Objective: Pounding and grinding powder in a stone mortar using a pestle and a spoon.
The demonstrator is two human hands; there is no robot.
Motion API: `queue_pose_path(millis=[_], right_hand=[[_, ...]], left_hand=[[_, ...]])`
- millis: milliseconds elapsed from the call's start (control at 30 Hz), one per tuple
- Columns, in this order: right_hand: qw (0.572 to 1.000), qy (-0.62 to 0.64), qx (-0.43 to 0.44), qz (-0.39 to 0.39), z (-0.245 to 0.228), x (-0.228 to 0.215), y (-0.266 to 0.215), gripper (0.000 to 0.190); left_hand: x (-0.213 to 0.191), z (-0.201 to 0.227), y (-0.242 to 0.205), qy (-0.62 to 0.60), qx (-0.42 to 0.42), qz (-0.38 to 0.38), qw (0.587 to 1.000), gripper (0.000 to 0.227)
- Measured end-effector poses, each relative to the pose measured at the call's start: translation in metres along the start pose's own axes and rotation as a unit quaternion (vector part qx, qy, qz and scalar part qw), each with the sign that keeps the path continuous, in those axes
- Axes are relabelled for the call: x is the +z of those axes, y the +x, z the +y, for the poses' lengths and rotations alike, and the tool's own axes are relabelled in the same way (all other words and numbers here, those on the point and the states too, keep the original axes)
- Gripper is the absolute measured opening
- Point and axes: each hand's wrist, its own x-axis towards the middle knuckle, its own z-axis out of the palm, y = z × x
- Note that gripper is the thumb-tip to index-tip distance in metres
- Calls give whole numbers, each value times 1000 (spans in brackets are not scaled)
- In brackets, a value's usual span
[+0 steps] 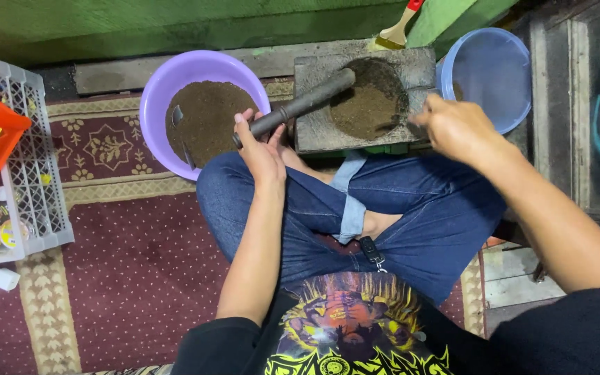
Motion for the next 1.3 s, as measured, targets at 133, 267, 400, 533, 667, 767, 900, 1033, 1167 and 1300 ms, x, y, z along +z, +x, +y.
queue_pose_path(millis=[133,267,400,533,667,767,900,1033,1167,1300], right_hand=[[998,-56,-24,25,-5,31,15,24],[997,-54,-23,52,10,28,19,22],[998,-9,-11,-57,-12,4,12,23],[999,-2,3,-53,-11,29,27,24],[996,11,62,-58,9,49,20,22],[990,67,101,-69,-8,60,21,27],[963,205,172,30,-21,47,15,45],[869,390,239,191,-51,53,8,23],[867,386,141,283,-66,56,-6,17],[886,353,153,260,-50,59,-13,35]], left_hand=[[0,2,0,3,3,3,1000,52],[2,2,0,9,9,-7,1000,51],[4,7,-5,22,7,1,1000,49],[7,7,-8,19,18,8,1000,50],[6,3,-4,14,25,16,999,49],[18,14,-16,-5,21,22,1000,42],[34,13,-4,-86,50,26,995,40],[82,31,-7,-127,80,-22,988,37],[133,64,-38,-43,188,-201,960,31],[153,100,-84,-1,293,-358,887,27]])
